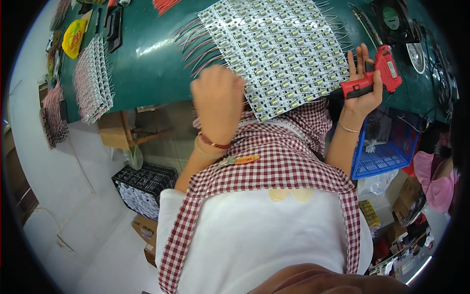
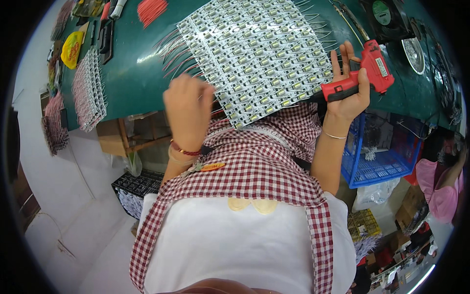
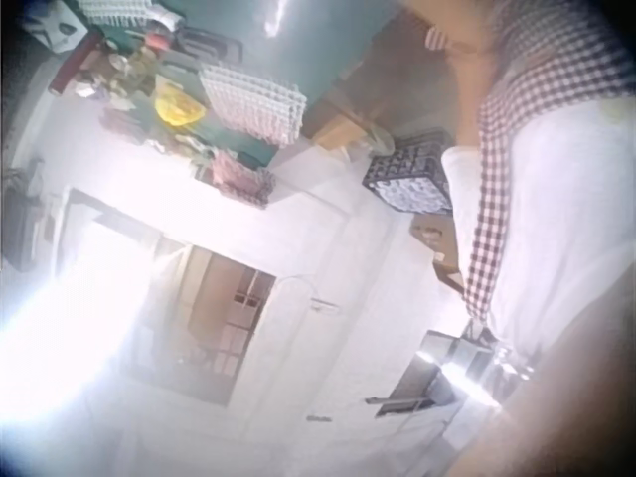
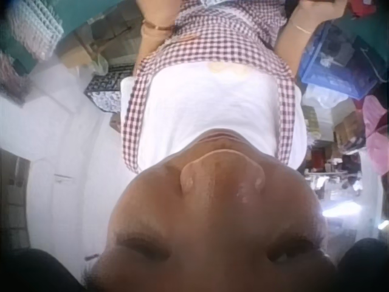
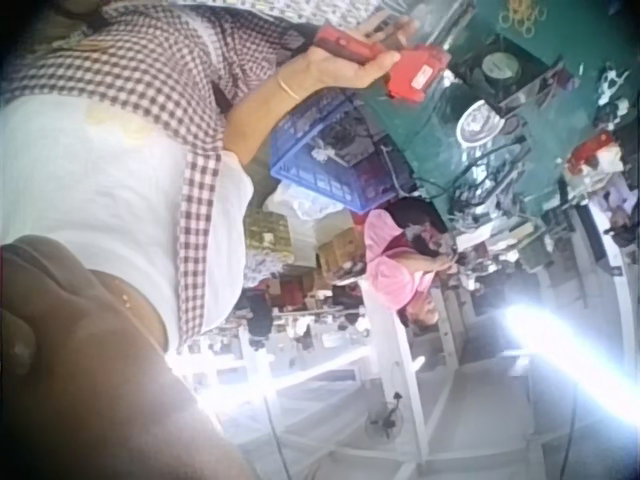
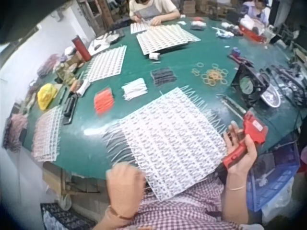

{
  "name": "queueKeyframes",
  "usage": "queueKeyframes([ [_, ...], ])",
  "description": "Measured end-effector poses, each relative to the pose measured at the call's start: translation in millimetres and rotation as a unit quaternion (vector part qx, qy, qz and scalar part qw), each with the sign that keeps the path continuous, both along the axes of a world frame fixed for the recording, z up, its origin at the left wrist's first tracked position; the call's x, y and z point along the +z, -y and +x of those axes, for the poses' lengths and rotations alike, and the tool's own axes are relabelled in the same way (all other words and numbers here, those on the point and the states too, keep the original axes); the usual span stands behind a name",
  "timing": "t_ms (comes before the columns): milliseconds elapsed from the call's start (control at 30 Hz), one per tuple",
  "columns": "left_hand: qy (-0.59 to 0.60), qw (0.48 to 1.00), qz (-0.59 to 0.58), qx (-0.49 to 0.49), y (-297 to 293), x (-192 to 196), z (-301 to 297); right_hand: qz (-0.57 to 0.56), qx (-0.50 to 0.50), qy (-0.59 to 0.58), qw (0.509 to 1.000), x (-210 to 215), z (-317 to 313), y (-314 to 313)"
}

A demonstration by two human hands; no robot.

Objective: The person attaches wires to an LED board by picking up wires by hand and soldering them onto the board with a soldering tool.

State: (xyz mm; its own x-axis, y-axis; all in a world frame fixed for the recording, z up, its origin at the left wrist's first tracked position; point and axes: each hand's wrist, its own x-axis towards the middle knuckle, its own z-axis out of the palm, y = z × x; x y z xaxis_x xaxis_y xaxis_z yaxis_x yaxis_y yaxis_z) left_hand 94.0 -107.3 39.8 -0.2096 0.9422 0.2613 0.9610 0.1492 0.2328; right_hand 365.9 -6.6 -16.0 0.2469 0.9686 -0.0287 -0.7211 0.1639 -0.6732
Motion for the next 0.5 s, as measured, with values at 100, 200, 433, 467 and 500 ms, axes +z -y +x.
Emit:
queueKeyframes([
  [100, 0.134, 0.974, -0.013, -0.182, -18, -10, 27, 0.006, 0.011, -0.002, 1.0, -3, 0, 0],
  [200, 0.108, 0.969, -0.044, -0.217, -25, -18, 35, 0.011, 0.012, -0.008, 1.0, -2, -1, 1],
  [433, 0.099, 0.989, -0.001, -0.108, 17, -12, 2, 0.007, 0.002, -0.008, 1.0, -2, 0, -1],
  [467, 0.064, 0.995, -0.012, -0.07, 27, -17, -4, 0.006, 0.002, -0.008, 1.0, -2, 0, -1],
  [500, 0.028, 0.999, -0.023, -0.034, 31, -16, -7, 0.006, 0.001, -0.002, 1.0, 0, -1, 0],
])
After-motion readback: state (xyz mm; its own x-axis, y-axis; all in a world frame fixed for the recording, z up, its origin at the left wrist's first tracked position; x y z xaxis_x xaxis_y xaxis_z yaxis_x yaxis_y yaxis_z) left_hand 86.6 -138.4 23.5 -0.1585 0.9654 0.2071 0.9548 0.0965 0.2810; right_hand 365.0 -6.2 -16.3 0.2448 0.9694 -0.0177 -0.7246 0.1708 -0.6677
